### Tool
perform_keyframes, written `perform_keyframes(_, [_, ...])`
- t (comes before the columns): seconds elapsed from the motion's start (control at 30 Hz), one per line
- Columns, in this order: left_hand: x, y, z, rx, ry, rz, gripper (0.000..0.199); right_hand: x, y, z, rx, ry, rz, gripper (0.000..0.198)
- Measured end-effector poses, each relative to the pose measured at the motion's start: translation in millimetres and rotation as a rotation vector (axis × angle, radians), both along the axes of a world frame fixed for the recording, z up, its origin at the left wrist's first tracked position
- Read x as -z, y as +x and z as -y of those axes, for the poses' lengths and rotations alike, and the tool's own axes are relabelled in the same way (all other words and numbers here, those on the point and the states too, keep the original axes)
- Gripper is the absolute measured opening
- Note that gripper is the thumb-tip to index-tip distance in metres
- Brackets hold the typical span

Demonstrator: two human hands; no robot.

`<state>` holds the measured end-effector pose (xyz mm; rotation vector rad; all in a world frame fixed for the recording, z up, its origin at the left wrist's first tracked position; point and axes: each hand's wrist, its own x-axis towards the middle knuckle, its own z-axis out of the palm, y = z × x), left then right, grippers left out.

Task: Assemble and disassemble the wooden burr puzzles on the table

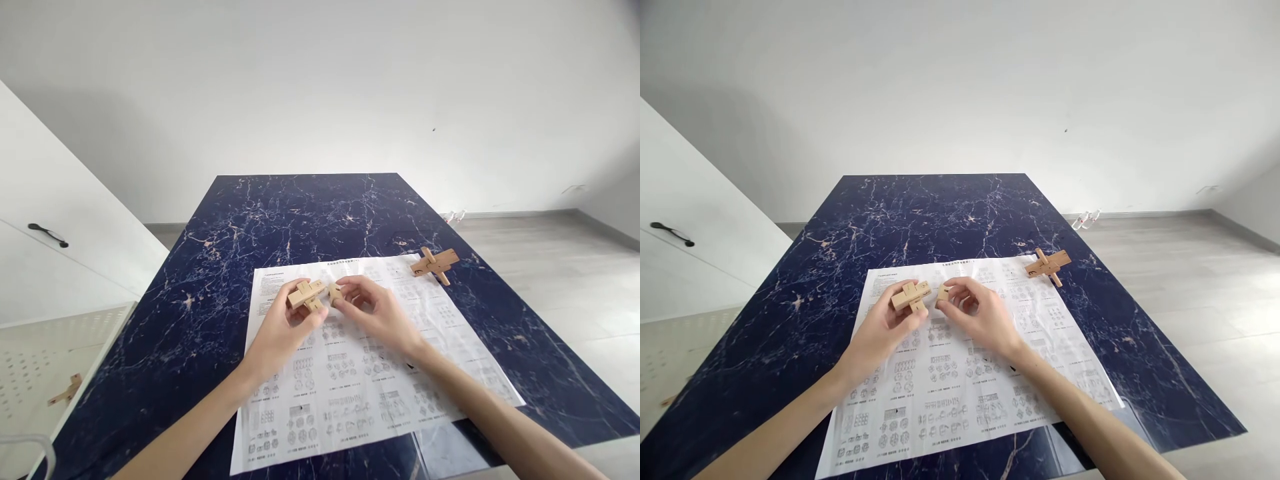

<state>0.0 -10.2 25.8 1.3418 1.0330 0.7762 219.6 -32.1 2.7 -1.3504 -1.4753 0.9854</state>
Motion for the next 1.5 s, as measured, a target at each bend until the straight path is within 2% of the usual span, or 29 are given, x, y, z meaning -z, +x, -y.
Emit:
perform_keyframes(0.23, [8.4, -0.2, 1.9, 0.006, 0.05, 0.015, 0.058, 2.6, 12.3, -3.6, -0.055, -0.177, -0.356, 0.039])
perform_keyframes(0.37, [7.2, 1.3, 5.1, -0.003, 0.064, -0.016, 0.059, 2.7, 16.2, -5.5, -0.091, -0.272, -0.59, 0.042])
perform_keyframes(0.6, [1.2, 3.3, 9.0, 0.012, 0.08, -0.067, 0.065, 0.7, 17.7, -6.8, -0.094, -0.304, -0.715, 0.031])
perform_keyframes(0.87, [0.6, 3.7, 10.0, 0.0, 0.091, -0.075, 0.063, 7.0, 16.5, -6.9, -0.043, -0.277, -0.665, 0.042])
perform_keyframes(1.03, [3.1, 3.2, 9.7, 0.009, 0.088, -0.06, 0.064, 2.6, 13.9, -7.2, -0.078, -0.276, -0.628, 0.042])
perform_keyframes(1.13, [2.5, 3.0, 9.7, 0.017, 0.092, -0.059, 0.063, 0.0, 12.3, -5.7, -0.086, -0.27, -0.617, 0.048])
perform_keyframes(1.27, [1.5, 2.3, 9.8, 0.027, 0.115, -0.059, 0.06, -0.9, 10.5, -1.6, -0.096, -0.238, -0.481, 0.058])
perform_keyframes(1.37, [1.0, 2.0, 10.8, 0.065, 0.131, -0.051, 0.06, -2.9, 8.5, 1.7, -0.137, -0.213, -0.376, 0.057])
perform_keyframes(1.5, [-0.3, 2.7, 13.2, 0.077, 0.159, -0.05, 0.062, -6.7, 6.4, 3.6, -0.159, -0.231, -0.347, 0.047])
